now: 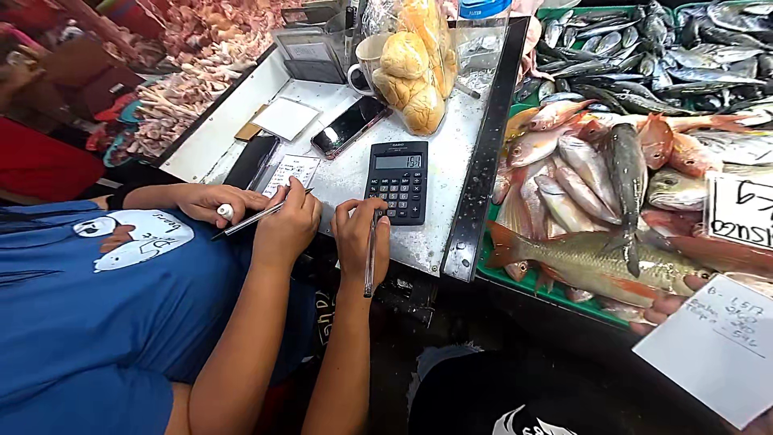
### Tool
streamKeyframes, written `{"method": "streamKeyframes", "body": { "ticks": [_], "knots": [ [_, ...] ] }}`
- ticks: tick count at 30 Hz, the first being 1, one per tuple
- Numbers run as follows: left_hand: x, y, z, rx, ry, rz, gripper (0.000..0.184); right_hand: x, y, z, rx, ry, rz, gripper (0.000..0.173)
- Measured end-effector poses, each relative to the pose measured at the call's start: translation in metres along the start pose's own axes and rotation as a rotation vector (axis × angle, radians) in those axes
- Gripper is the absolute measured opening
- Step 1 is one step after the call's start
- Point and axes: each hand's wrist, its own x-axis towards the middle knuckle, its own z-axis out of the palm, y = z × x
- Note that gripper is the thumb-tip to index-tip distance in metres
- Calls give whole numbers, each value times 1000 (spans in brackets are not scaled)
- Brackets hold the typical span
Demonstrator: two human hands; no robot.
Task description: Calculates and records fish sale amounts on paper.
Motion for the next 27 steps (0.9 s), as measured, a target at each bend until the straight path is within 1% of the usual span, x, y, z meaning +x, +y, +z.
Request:
{"method": "streamKeyframes", "body": {
  "ticks": [3, 5, 7, 9, 12, 14, 16, 19, 21, 25, 27],
  "knots": [
    [10, -1, 2, 19, -5, 14, 32, 0, -4, 8, -14, 38, 20, 49],
    [17, -4, 4, 47, -42, 16, 31, 0, -4, 7, -11, 17, 20, 48],
    [22, -8, 5, 79, -99, 30, 29, -1, 1, -6, 36, -42, 16, 58],
    [23, -9, 2, 82, -115, 64, 30, -2, 5, -14, 84, -73, 23, 61],
    [13, -3, -1, -37, -50, 186, 30, -5, 4, -17, 143, -63, 76, 59],
    [3, 3, 0, -115, -58, 251, 29, -5, 4, -14, 151, -51, 71, 59],
    [-4, 7, 5, -107, -96, 267, 32, -6, 4, -11, 137, -46, 60, 58],
    [-7, 6, 9, -25, -148, 258, 32, -6, 4, -8, 124, -46, 47, 57],
    [-6, 4, 5, 4, -163, 266, 34, -6, 5, -4, 121, -57, 37, 60],
    [-7, -1, 5, -4, -187, 296, 45, -9, 7, 4, 118, 34, 47, 68],
    [-6, -22, 4, -12, -218, 317, 49, -9, 9, 5, 147, 37, 49, 73]
  ]
}}
